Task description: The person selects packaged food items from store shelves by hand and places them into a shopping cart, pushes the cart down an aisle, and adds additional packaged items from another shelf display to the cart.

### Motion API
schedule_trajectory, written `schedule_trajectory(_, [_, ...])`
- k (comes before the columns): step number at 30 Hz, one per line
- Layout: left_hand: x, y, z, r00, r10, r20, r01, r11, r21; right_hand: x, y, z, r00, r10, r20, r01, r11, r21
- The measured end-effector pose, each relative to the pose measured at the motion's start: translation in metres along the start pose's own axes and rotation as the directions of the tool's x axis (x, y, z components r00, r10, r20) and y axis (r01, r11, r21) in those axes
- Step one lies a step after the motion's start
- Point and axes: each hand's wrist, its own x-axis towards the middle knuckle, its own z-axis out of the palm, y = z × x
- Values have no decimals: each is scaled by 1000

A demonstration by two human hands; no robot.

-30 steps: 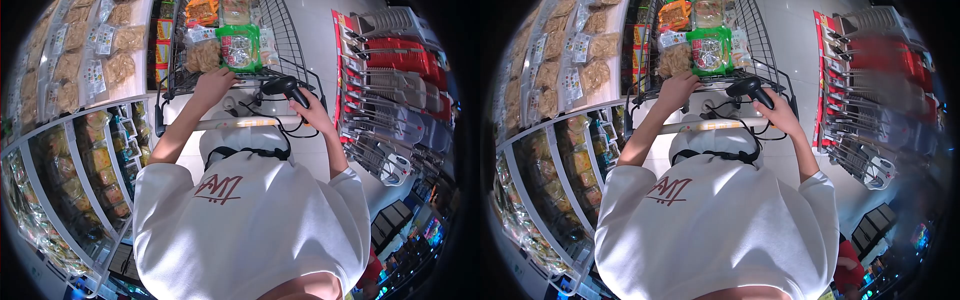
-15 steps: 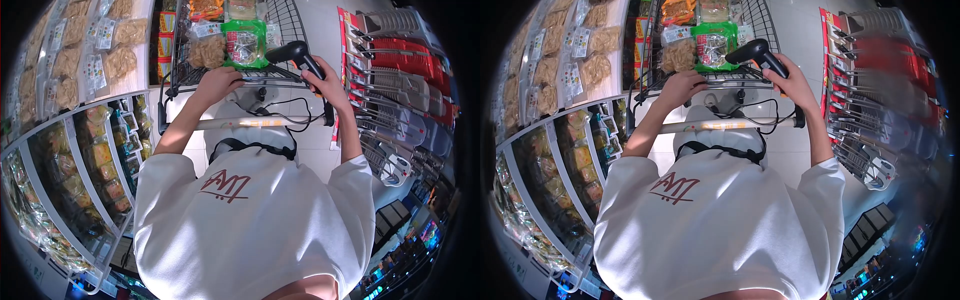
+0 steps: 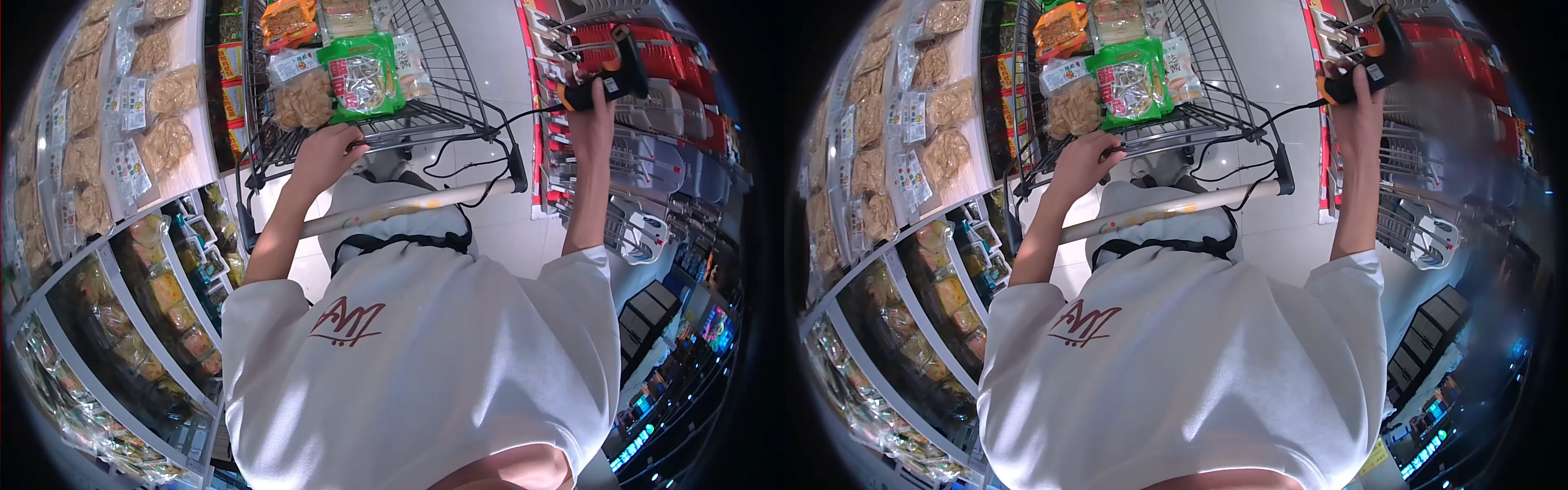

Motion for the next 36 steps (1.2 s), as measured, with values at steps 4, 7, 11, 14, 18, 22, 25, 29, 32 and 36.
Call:
schedule_trajectory(4, [4,2,5,1000,21,14,-21,1000,15,-26,13,-15,994,100,52,-44,770,-637])
schedule_trajectory(7, [6,5,6,999,-11,41,11,1000,11,-27,30,-2,974,214,67,-67,564,-823])
schedule_trajectory(11, [6,7,6,999,-13,51,12,1000,21,-14,66,28,931,281,231,177,204,-963])
schedule_trajectory(14, [5,7,5,998,-22,51,21,1000,18,-2,103,47,854,487,182,303,-182,-935])
schedule_trajectory(18, [4,6,2,1000,8,23,-8,1000,-6,16,174,44,810,552,199,427,-323,-844])
schedule_trajectory(22, [-3,6,1,999,31,-9,-30,996,89,21,190,45,785,579,219,471,-329,-818])
schedule_trajectory(25, [-19,23,-7,980,150,-133,-98,938,332,6,165,55,806,549,219,449,-328,-831])
schedule_trajectory(29, [-60,46,-23,966,80,-245,-28,977,210,-38,85,44,859,165,484,502,-86,-861])
schedule_trajectory(32, [-94,50,-12,965,-154,-210,182,976,120,-78,41,11,905,-24,424,424,103,-900])
schedule_trajectory(36, [-102,44,20,942,-10,-334,158,895,417,-100,77,-65,974,226,11,-95,450,-888])
